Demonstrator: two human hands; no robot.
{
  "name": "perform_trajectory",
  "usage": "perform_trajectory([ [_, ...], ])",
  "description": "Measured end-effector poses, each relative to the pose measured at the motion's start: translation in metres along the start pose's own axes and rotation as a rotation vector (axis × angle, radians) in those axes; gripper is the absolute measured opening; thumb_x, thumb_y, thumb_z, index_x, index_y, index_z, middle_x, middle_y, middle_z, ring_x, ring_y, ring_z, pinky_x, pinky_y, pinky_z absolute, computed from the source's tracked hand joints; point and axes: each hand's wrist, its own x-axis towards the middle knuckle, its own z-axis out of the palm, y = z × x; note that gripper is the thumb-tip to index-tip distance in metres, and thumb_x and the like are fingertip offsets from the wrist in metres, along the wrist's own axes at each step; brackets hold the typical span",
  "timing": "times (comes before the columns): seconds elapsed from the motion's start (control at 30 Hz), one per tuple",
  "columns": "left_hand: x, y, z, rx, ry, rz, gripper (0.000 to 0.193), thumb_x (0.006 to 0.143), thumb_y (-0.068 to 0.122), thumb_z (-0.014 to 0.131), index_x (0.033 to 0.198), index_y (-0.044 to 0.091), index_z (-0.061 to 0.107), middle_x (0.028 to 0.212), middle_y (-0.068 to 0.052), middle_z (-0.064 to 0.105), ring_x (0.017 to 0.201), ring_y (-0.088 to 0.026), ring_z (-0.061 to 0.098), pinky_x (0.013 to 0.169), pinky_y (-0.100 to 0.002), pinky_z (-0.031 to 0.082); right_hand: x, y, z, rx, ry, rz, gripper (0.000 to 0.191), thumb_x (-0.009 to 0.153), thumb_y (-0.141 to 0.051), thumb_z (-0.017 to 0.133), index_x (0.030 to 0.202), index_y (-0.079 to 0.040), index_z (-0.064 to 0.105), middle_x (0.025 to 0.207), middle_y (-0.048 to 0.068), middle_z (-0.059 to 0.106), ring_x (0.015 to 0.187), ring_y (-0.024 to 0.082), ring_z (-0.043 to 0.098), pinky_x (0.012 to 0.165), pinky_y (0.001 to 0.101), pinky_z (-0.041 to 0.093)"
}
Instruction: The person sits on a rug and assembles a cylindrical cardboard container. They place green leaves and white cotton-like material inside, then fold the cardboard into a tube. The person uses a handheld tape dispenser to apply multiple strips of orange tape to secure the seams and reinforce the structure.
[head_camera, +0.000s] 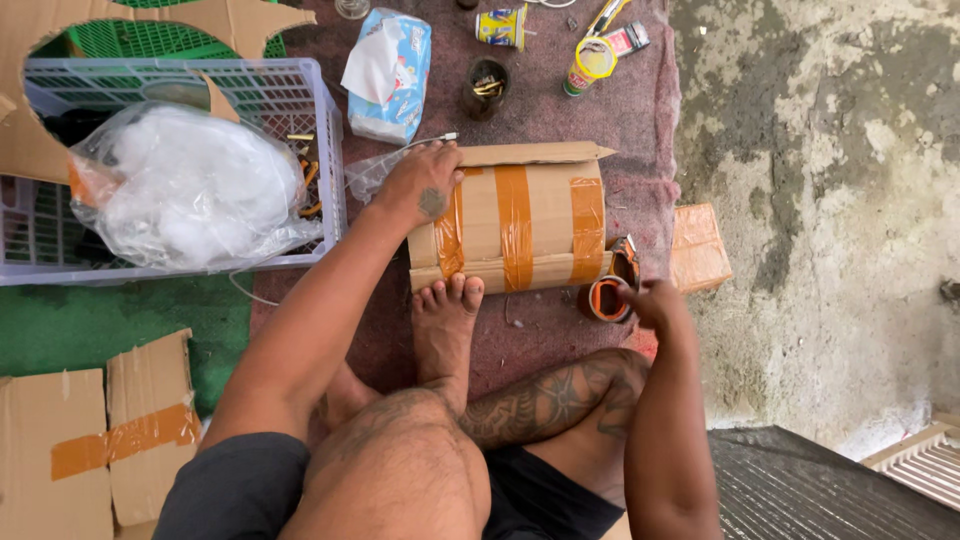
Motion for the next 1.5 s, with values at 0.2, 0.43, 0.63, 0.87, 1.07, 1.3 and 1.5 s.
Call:
perform_trajectory([
  [0.2,0.008,-0.013,-0.002,-0.049,0.012,0.048,0.031,0.095,0.01,0.056,0.123,0.012,0.068,0.127,-0.017,0.068,0.118,-0.038,0.063,0.097,-0.048,0.049,-0.001,0.017,0.026,0.137,-0.083,-0.03,0.038,0.079,-0.017,0.08,0.104,0.01,0.075,0.079,0.019,0.072,0.061,0.024,0.065,0.056,0.0368,0.052],
  [0.43,0.035,-0.024,-0.023,-0.136,-0.29,-0.151,0.031,0.098,0.012,0.055,0.121,0.019,0.074,0.117,-0.011,0.073,0.104,-0.031,0.069,0.09,-0.042,0.054,-0.029,-0.014,-0.025,0.474,0.091,0.006,0.029,0.087,-0.009,0.061,0.104,0.013,0.067,0.09,0.019,0.072,0.064,0.023,0.069,0.048,0.0339,0.055],
  [0.63,0.048,-0.025,-0.026,-0.244,-0.345,-0.198,0.027,0.087,0.012,0.07,0.113,0.017,0.076,0.114,-0.005,0.077,0.101,-0.02,0.074,0.089,-0.035,0.057,-0.096,-0.098,-0.06,0.63,0.357,-0.226,0.057,0.084,-0.002,0.064,0.137,0.0,0.043,0.109,0.02,0.063,0.087,0.023,0.065,0.065,0.0348,0.054],
  [0.87,0.033,-0.037,-0.031,-0.258,0.058,0.297,0.029,0.082,0.013,0.087,0.108,0.013,0.076,0.116,-0.025,0.067,0.099,-0.033,0.07,0.086,-0.039,0.054,-0.109,-0.227,-0.005,0.582,0.233,-0.851,0.055,0.083,-0.006,0.066,0.132,-0.005,0.041,0.12,0.024,0.06,0.099,0.032,0.069,0.075,0.0417,0.061],
  [1.07,0.033,-0.023,-0.031,-0.724,-0.013,-0.223,0.084,0.072,0.021,0.08,0.136,0.002,0.029,0.099,-0.013,0.073,0.084,-0.021,0.073,0.076,-0.039,0.061,-0.092,-0.289,0.047,0.21,0.387,-1.117,0.058,0.085,-0.024,0.082,0.129,-0.009,0.046,0.111,0.025,0.066,0.098,0.047,0.067,0.082,0.0525,0.053],
  [1.3,0.051,-0.027,-0.032,-1.311,0.223,-0.578,0.063,0.1,0.048,0.048,0.127,-0.009,0.058,0.114,-0.019,0.066,0.086,-0.021,0.072,0.073,-0.042,0.068,-0.096,-0.285,0.048,0.067,0.292,-1.079,0.062,0.084,-0.032,0.083,0.128,-0.011,0.045,0.106,0.023,0.066,0.092,0.047,0.067,0.077,0.0541,0.052],
  [1.5,0.05,-0.028,-0.055,-1.256,-0.009,-0.81,0.069,0.099,0.059,0.047,0.128,-0.003,0.055,0.113,-0.017,0.066,0.076,-0.024,0.072,0.085,-0.041,0.06,-0.103,-0.286,0.05,-0.011,0.287,-1.14,0.062,0.086,-0.035,0.083,0.126,-0.008,0.045,0.112,0.023,0.065,0.094,0.046,0.067,0.078,0.0527,0.053],
])
